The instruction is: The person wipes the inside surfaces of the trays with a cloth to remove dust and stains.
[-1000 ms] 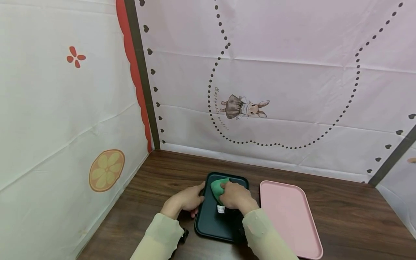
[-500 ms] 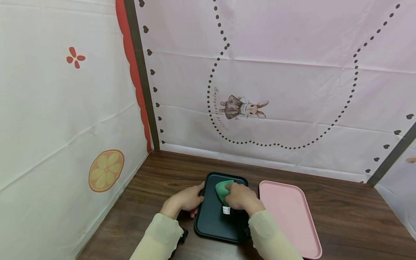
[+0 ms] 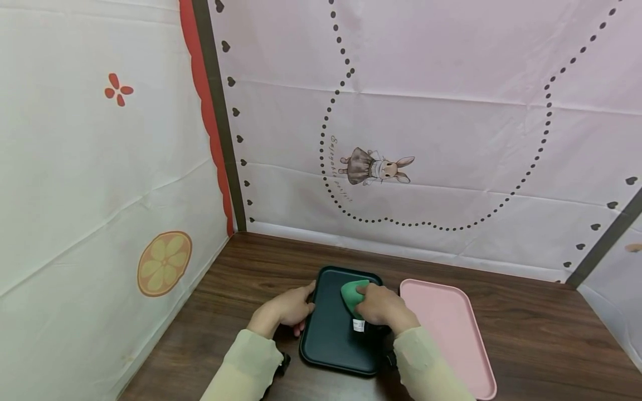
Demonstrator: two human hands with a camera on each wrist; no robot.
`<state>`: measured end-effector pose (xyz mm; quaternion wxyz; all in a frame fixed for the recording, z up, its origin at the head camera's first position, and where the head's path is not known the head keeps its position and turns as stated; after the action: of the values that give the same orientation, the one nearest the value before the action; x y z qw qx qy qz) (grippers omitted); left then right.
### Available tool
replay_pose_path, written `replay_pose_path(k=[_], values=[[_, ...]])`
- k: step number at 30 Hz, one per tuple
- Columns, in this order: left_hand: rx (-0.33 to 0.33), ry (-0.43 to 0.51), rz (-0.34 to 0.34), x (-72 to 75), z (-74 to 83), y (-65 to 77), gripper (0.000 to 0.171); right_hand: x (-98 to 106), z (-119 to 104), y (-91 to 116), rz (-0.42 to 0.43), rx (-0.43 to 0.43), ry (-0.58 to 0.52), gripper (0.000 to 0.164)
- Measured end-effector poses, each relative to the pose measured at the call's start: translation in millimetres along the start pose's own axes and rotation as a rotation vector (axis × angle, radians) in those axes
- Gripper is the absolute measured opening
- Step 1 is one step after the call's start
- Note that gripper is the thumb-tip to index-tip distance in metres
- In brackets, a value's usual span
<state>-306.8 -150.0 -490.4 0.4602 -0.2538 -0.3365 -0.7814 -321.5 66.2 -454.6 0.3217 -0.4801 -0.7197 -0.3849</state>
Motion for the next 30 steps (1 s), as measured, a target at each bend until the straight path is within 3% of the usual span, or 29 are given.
replay_pose_path(k=[30], values=[[0.010, -0.007, 0.011, 0.4, 1.3, -1.8, 0.064, -1, 8, 17, 0.005, 0.004, -0.012, 0.059]])
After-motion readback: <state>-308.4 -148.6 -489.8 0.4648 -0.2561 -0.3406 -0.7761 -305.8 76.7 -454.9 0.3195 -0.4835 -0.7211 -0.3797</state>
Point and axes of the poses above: each hand's wrist, its own y-axis away from the middle knuckle, its own x-axis out of the back of the hand, z = x × y, the point moved 4 cm from there along -y, towards the middle knuckle, and after that the axes turned 7 degrees about -y, right-handed, at the moved point
